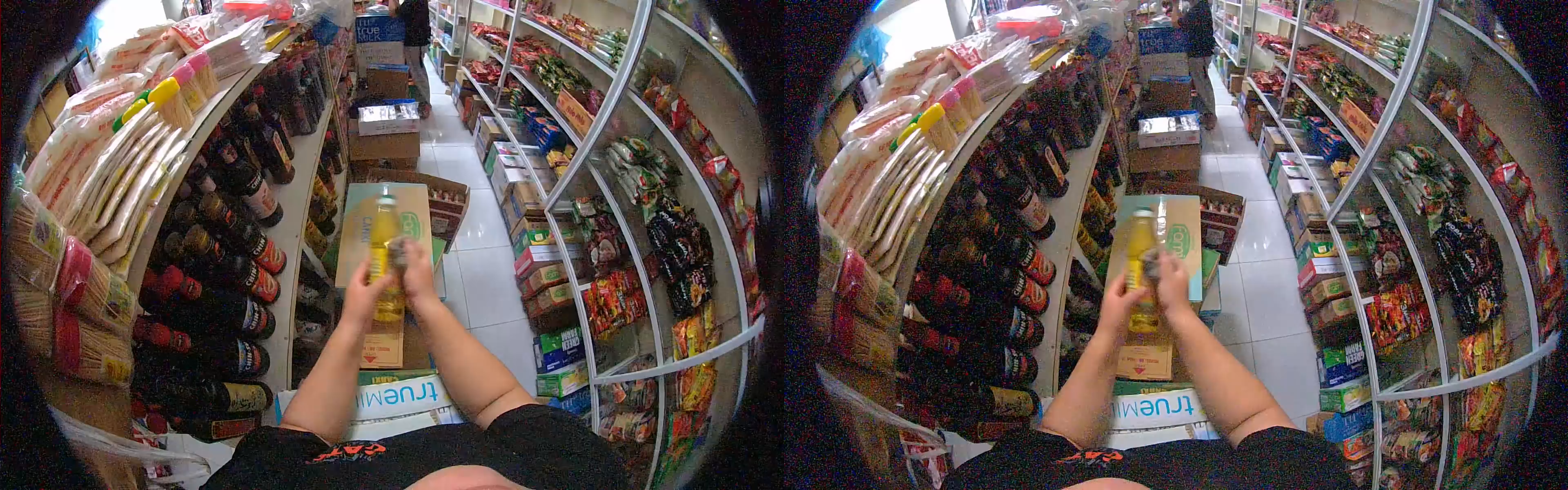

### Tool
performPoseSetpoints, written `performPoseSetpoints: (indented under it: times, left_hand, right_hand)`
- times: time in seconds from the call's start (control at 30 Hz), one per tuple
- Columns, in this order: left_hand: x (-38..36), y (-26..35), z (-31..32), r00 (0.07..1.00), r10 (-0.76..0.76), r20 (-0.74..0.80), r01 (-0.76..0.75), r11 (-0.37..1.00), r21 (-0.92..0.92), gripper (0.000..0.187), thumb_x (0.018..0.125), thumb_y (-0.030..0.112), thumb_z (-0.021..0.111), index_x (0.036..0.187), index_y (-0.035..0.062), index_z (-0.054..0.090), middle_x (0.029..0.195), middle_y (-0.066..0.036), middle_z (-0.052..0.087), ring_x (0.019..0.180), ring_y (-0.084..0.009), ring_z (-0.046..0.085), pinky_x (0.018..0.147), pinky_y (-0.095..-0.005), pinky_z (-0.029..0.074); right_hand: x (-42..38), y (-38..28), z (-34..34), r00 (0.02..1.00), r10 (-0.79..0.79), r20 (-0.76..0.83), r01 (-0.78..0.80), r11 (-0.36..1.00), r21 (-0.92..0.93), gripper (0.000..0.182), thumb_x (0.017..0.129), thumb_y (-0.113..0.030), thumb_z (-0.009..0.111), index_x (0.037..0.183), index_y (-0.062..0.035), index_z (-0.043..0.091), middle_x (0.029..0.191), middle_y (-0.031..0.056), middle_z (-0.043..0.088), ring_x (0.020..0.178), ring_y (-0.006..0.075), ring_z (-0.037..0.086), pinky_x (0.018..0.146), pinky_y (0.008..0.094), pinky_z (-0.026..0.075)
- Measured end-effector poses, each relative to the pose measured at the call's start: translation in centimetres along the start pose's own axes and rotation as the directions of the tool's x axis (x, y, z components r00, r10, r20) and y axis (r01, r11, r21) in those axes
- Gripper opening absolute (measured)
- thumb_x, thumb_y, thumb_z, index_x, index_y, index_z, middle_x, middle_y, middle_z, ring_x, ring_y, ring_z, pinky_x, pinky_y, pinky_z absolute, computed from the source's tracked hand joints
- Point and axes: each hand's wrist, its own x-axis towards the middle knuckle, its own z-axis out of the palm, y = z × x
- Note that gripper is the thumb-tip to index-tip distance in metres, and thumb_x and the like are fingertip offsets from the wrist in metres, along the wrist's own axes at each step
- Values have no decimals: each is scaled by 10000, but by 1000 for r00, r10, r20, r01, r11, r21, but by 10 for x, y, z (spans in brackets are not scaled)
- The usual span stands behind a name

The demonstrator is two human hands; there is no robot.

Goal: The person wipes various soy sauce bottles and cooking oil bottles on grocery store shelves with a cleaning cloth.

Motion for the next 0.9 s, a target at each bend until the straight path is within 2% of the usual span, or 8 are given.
performPoseSetpoints:
  times: [0.13, 0.27, 0.4, 0.5, 0.63, 0.77, 0.8, 0.9]
  left_hand:
    - [4, -23, -2, 939, -131, 317, 138, 990, 0, 549, 720, 36, 625, 1229, 16, 419, 1010, -82, 555, 878, -162, 555, 758, -294, 461]
    - [0, -15, 2, 883, -177, 435, 146, 984, 103, 499, 719, 53, 579, 1196, 16, 439, 987, -83, 572, 890, -164, 563, 777, -288, 463]
    - [-6, 2, -7, 785, -382, 489, 494, 861, -120, 496, 662, 200, 503, 1122, 18, 472, 935, -156, 592, 758, -254, 618, 688, -371, 526]
    - [-12, 16, -11, 533, -272, 802, 743, 603, -290, 500, 717, 242, 553, 1148, 6, 462, 914, -157, 593, 749, -248, 620, 658, -374, 530]
    - [-22, 29, -13, 505, -359, 785, 757, 621, -203, 527, 704, 323, 643, 1116, 34, 483, 881, -122, 601, 728, -217, 609, 653, -345, 514]
    - [-7, 2, -11, 756, -373, 538, 396, 915, 77, 512, 705, 312, 684, 1097, 47, 489, 886, -76, 590, 751, -183, 592, 678, -318, 490]
    - [-5, -1, -7, 807, -354, 472, 327, 934, 142, 500, 710, 298, 685, 1096, 47, 489, 890, -64, 585, 765, -173, 589, 686, -311, 485]
    - [-5, -2, 3, 959, -237, 154, 104, 803, 587, 555, 653, 231, 719, 1107, 19, 480, 965, -107, 596, 861, -206, 586, 770, -310, 455]
  right_hand:
    - [16, -19, -14, 939, -113, -325, 219, 924, 312, 295, 871, -295, 485, 1027, -52, 546, 934, 63, 594, 831, 181, 584, 737, 321, 484]
    - [23, -34, -37, 976, 164, -146, -52, 819, 572, 310, 821, -291, 560, 1032, -63, 558, 930, 73, 606, 798, 196, 601, 689, 331, 503]
    - [15, -54, -34, 946, 43, 322, -219, 817, 533, 447, 831, -377, 530, 1150, -69, 469, 1020, 124, 577, 889, 295, 599, 773, 432, 490]
    - [5, -69, -31, 806, -61, 589, -346, 758, 553, 532, 809, -397, 550, 1218, -89, 405, 1101, 118, 536, 977, 349, 564, 831, 494, 456]
    - [10, -48, -38, 712, -263, 651, -388, 625, 678, 537, 769, -370, 597, 1182, -81, 412, 1053, 107, 538, 989, 365, 554, 828, 502, 459]
    - [11, -47, -41, 882, 123, 454, -375, 767, 520, 448, 751, -311, 604, 1092, -52, 472, 946, 107, 580, 873, 314, 598, 806, 481, 473]
    - [16, -47, -45, 861, 211, 462, -445, 753, 485, 416, 731, -238, 634, 1064, -37, 487, 889, 120, 602, 837, 269, 606, 783, 411, 488]
    - [21, -33, -31, 980, 175, 98, -175, 985, -6, 445, 682, -227, 708, 1029, -24, 519, 920, 110, 608, 803, 215, 613, 732, 347, 498]
